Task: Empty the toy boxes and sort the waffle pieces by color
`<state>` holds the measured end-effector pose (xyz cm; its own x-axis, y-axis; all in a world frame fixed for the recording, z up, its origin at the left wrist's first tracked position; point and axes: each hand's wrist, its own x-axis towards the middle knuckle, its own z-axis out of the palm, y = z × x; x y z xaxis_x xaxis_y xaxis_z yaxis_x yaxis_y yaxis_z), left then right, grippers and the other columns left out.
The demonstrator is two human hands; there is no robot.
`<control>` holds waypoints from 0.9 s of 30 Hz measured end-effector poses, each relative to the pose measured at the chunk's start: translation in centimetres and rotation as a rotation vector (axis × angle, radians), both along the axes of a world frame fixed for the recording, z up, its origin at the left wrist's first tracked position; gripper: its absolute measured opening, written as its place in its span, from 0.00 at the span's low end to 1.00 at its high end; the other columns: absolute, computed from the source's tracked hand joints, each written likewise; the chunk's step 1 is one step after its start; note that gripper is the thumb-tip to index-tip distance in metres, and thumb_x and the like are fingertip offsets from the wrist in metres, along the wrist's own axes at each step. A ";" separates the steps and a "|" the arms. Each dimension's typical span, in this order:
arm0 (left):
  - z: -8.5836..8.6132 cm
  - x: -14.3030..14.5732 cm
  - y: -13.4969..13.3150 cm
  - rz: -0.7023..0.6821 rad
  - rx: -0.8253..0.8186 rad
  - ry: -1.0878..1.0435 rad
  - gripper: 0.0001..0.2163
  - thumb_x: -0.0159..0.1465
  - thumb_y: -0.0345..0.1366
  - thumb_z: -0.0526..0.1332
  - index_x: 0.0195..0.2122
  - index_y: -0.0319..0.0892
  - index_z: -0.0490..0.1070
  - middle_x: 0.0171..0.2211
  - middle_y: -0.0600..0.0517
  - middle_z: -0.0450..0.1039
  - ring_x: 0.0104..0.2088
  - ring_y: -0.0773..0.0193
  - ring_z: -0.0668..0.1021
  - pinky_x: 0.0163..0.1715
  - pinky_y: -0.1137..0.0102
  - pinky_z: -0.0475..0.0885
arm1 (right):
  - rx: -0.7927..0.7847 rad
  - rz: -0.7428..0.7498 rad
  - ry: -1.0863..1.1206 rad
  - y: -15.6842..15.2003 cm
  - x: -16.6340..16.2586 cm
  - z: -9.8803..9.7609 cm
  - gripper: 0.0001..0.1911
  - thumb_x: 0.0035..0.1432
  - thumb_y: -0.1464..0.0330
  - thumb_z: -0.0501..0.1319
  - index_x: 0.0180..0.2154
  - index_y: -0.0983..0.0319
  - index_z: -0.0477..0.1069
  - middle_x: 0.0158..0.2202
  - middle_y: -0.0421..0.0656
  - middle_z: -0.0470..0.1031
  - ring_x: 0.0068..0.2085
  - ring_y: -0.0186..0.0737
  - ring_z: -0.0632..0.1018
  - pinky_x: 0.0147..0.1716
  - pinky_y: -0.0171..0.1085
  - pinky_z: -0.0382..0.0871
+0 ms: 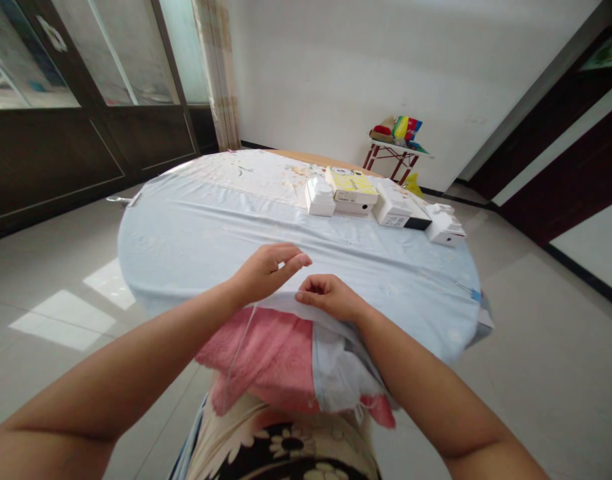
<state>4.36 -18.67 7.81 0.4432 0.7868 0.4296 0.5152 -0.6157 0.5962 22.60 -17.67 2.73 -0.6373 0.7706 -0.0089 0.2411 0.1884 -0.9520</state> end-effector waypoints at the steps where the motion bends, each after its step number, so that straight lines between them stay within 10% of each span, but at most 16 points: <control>1: 0.3 0.5 -1.4 -0.027 -0.005 -0.035 0.17 0.65 0.41 0.48 0.31 0.40 0.73 0.29 0.51 0.73 0.32 0.67 0.74 0.35 0.72 0.67 | -0.001 -0.063 0.025 0.2 0.1 0.0 0.16 0.49 0.56 0.62 0.26 0.64 0.68 0.21 0.35 0.65 0.23 0.28 0.64 0.23 0.29 0.57; 7: -1.8 2.1 -6.4 -0.299 -0.083 0.223 0.14 0.64 0.38 0.49 0.29 0.41 0.73 0.28 0.50 0.72 0.30 0.66 0.73 0.34 0.70 0.68 | -0.076 -0.284 0.199 0.9 1.2 1.1 0.18 0.46 0.54 0.63 0.26 0.63 0.65 0.21 0.34 0.62 0.22 0.27 0.61 0.22 0.29 0.55; 15: -6.9 -2.1 -4.9 0.341 -0.046 0.536 0.25 0.62 0.48 0.47 0.53 0.35 0.64 0.53 0.39 0.66 0.54 0.51 0.67 0.55 0.58 0.58 | -0.109 -0.227 0.253 0.4 1.3 3.1 0.18 0.46 0.56 0.64 0.26 0.63 0.65 0.20 0.34 0.63 0.21 0.26 0.61 0.20 0.28 0.54; 27: -6.0 -5.5 -4.4 0.413 -0.156 0.728 0.16 0.65 0.40 0.47 0.45 0.40 0.71 0.39 0.45 0.74 0.39 0.56 0.76 0.43 0.58 0.68 | -0.028 -0.006 0.247 -1.2 0.8 4.9 0.15 0.49 0.58 0.64 0.27 0.64 0.67 0.22 0.35 0.64 0.23 0.26 0.63 0.23 0.29 0.58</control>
